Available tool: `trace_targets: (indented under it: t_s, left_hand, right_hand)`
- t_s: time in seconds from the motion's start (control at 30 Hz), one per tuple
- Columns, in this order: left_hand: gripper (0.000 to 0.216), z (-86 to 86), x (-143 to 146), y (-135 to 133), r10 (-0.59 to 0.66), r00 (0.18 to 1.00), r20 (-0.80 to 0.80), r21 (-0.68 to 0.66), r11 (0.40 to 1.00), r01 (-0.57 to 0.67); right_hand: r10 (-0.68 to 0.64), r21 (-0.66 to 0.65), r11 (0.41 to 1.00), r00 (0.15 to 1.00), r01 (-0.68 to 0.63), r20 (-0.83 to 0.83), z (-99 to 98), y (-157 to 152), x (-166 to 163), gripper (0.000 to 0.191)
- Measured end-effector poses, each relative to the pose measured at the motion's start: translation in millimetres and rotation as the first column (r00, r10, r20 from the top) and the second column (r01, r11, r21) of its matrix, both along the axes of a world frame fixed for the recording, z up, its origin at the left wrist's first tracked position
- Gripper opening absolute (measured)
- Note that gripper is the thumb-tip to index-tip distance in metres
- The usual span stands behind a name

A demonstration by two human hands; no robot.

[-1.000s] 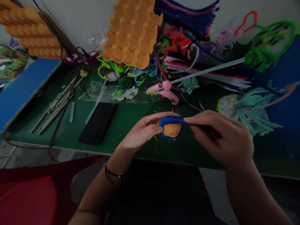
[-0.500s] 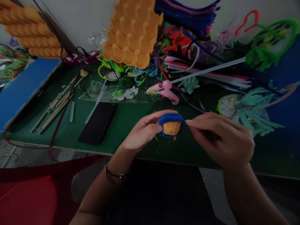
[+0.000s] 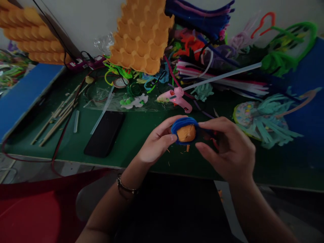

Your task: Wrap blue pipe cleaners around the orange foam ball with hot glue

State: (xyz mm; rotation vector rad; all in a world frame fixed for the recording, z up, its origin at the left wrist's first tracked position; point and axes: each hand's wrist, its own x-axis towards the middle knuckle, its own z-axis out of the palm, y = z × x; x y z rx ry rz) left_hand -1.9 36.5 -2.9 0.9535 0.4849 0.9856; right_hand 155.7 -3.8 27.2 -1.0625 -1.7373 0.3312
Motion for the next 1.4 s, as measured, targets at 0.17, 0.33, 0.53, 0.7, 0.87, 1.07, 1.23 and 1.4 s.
trace_targets:
  t_s: [0.17, 0.33, 0.53, 0.7, 0.87, 1.07, 1.23, 1.4]
  left_hand:
    - [0.052, -5.7, 4, -3, 0.015, 1.000, -0.015, 0.028, 1.000, -0.014]
    - [0.044, -5.7, 4, -4, -0.007, 1.000, 0.003, 0.048, 0.999, 0.007]
    - [0.043, -4.9, -6, -1, -0.093, 0.996, -0.005, 0.124, 0.988, 0.093]
    - [0.036, 1.9, -11, 1, -0.058, 0.998, -0.031, 0.141, 0.988, 0.061]
    - [0.031, 5.9, -14, 4, -0.034, 0.997, -0.073, 0.241, 0.969, 0.051]
    - [0.027, 7.4, -19, 8, -0.041, 0.981, -0.189, 0.333, 0.937, 0.104]
    - [0.029, 6.1, -22, 8, -0.011, 0.965, -0.261, 0.379, 0.919, 0.112]
    - [0.026, 9.0, -21, 6, 0.064, 0.947, -0.313, 0.408, 0.910, 0.074]
  right_hand:
    - [-0.037, -0.124, 0.992, 0.984, 0.016, -0.175, -7.5, -3, -11, 0.029]
    - [-0.126, -0.164, 0.983, 0.958, 0.085, -0.259, -6.5, 1, -17, 0.035]
    - [-0.070, -0.162, 0.986, 0.956, 0.024, -0.285, -5.8, 3, -15, 0.032]
    - [0.013, -0.175, 0.983, 0.970, -0.057, -0.243, -7.0, 3, -10, 0.039]
    - [0.053, -0.167, 0.983, 0.983, -0.083, -0.175, -7.0, 3, -6, 0.041]
    - [0.086, -0.162, 0.982, 0.991, -0.102, -0.100, -6.0, 2, -6, 0.036]
    - [0.083, -0.171, 0.981, 0.994, -0.095, -0.076, -5.2, 4, -6, 0.032]
    - [0.078, -0.176, 0.981, 0.996, -0.086, -0.051, -4.7, 4, -7, 0.032]
